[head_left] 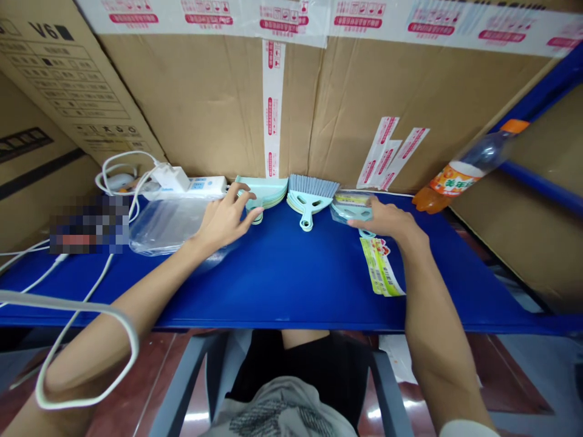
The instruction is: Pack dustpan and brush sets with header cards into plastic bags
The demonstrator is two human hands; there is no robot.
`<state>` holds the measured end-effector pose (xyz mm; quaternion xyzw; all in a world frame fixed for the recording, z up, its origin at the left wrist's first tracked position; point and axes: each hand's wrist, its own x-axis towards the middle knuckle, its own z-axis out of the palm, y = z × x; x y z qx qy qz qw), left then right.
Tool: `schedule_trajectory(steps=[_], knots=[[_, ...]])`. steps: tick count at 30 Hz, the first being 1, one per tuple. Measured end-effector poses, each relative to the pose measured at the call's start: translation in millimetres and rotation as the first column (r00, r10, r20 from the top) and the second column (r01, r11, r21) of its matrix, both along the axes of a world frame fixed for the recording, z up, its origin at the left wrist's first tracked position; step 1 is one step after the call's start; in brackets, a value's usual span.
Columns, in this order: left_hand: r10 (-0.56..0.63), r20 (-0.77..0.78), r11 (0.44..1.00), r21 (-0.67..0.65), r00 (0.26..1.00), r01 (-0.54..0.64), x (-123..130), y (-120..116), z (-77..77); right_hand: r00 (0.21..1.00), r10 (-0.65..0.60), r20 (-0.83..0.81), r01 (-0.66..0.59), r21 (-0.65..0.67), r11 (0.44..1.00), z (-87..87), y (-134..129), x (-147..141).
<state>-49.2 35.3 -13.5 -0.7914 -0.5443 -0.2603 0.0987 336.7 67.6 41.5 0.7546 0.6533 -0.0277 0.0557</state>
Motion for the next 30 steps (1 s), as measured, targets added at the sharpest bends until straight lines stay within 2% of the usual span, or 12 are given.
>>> schedule_trajectory(steps=[3, 6, 10, 13, 17, 19, 21, 23, 25, 27, 28, 30], knots=[[-0.006, 0.015, 1.000, 0.021, 1.000, 0.006, -0.5, 1.2, -2.1, 0.997, 0.075, 0.029, -0.072, -0.092, 0.993, -5.3, -1.3, -0.3], [-0.020, 0.024, 0.999, 0.029, 1.000, 0.019, -0.1, 1.9, -3.4, 0.999, 0.038, 0.027, -0.037, -0.038, 0.999, -6.7, -0.7, -3.2], [-0.026, 0.030, 0.999, 0.031, 0.999, 0.025, 2.7, 0.7, -3.8, 0.994, -0.087, -0.068, 0.095, 0.125, 0.988, -1.5, 4.4, 10.6], [-0.029, 0.044, 0.999, 0.044, 0.999, 0.027, 5.9, -1.0, -3.6, 0.978, -0.143, -0.154, 0.183, 0.290, 0.939, 2.8, 6.9, 26.5], [-0.032, 0.075, 0.997, 0.068, 0.997, 0.027, 8.9, -2.7, -3.2, 0.968, -0.073, -0.240, 0.186, 0.491, 0.851, 9.2, 3.1, 35.9], [-0.010, 0.087, 0.995, 0.102, 0.996, 0.001, 9.2, -2.9, -2.5, 0.969, -0.024, -0.247, 0.177, 0.618, 0.766, 13.7, -2.0, 35.1], [0.021, 0.101, 0.987, 0.154, 0.995, -0.037, 8.6, -2.7, -1.7, 0.970, 0.002, -0.242, 0.189, 0.760, 0.621, 18.6, -8.1, 33.4], [0.039, 0.134, 0.977, 0.205, 0.990, -0.066, 7.4, -1.8, -0.9, 0.974, 0.075, -0.215, 0.166, 0.895, 0.413, 22.5, -13.4, 32.1], [0.003, 0.204, 0.966, 0.254, 0.979, -0.056, 6.4, -0.4, -0.6, 0.953, 0.234, -0.192, 0.152, 0.972, 0.181, 24.4, -15.8, 30.5], [-0.108, 0.314, 0.944, 0.329, 0.943, -0.002, 6.7, 1.1, -1.1, 0.853, 0.470, -0.227, 0.243, 0.970, 0.027, 23.3, -13.8, 26.0], [-0.181, 0.378, 0.932, 0.361, 0.908, 0.036, 7.6, 1.7, -1.5, 0.761, 0.594, -0.262, 0.317, 0.948, 0.012, 21.3, -11.2, 21.9], [-0.325, 0.530, 0.919, 0.373, 0.784, 0.129, 11.1, 1.9, -2.7, 0.499, 0.799, -0.335, 0.442, 0.892, 0.097, 14.2, -4.4, 9.2]])
